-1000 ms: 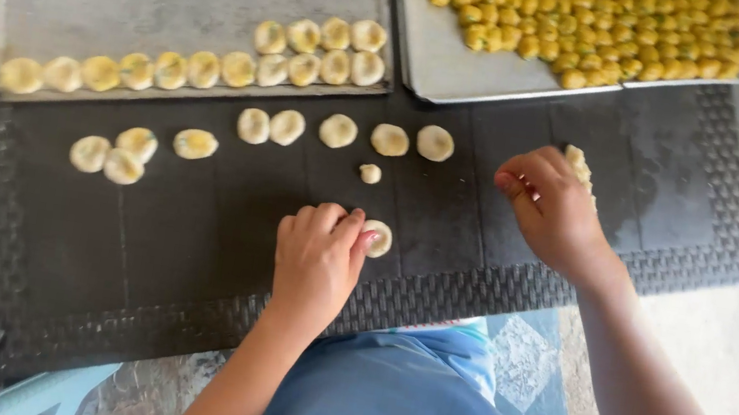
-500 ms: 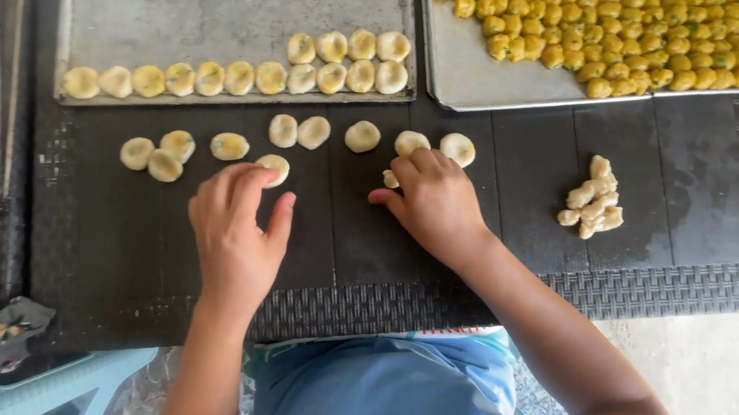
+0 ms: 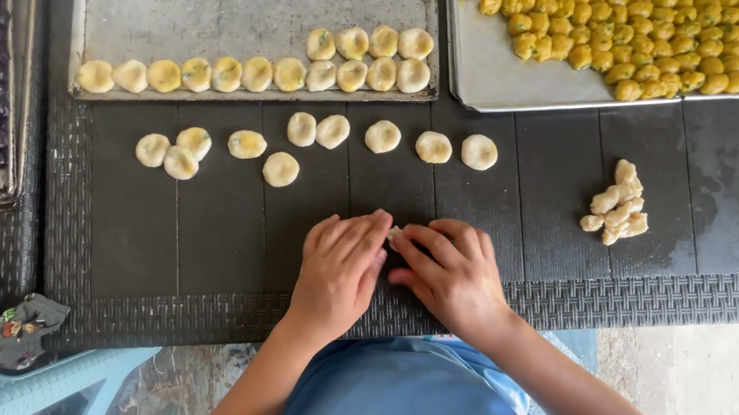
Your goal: Filling small pieces of dough with a yellow paste and folding them into finished shapes.
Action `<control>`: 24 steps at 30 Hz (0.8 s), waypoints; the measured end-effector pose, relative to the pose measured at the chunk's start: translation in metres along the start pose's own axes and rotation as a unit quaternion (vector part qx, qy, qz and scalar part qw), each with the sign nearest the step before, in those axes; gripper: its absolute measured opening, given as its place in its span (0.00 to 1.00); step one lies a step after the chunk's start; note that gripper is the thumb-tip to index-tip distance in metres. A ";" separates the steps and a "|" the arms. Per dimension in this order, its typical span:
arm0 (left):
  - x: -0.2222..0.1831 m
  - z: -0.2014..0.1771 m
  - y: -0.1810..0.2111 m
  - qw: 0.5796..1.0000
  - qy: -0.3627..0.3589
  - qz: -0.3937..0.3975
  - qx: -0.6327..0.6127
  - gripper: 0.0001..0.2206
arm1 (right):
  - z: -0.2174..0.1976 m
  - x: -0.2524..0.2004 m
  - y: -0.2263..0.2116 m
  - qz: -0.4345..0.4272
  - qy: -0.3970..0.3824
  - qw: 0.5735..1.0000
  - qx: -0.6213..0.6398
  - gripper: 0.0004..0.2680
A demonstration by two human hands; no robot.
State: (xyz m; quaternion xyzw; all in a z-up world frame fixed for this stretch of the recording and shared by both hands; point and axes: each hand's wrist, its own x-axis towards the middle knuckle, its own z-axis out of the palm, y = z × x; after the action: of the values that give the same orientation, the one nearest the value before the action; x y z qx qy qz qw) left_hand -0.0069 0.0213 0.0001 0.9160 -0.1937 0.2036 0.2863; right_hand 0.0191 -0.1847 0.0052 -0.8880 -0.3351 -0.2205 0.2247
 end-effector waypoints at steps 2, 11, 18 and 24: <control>-0.004 -0.010 0.005 0.999 -0.026 0.021 0.033 0.21 | -0.011 -0.009 -0.005 0.003 -0.024 0.999 -0.030 0.19; -0.006 -0.015 0.011 0.996 -0.038 0.026 0.074 0.24 | -0.022 0.011 0.012 0.017 -0.108 0.990 -0.084 0.24; -0.007 -0.007 0.020 0.993 -0.035 0.013 0.111 0.29 | -0.023 0.061 0.153 0.068 -0.009 0.977 -0.202 0.16; -0.010 -0.009 0.028 0.985 -0.112 -0.016 0.134 0.31 | 0.009 0.143 0.208 0.299 -0.154 0.907 -0.254 0.24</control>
State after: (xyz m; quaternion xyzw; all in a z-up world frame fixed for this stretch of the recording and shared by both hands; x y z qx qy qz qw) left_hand -0.0305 0.0079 0.0142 0.9660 -0.1812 0.1190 0.1409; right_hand 0.2627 -0.2488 0.0238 -0.9966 -0.0166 -0.0810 -0.0072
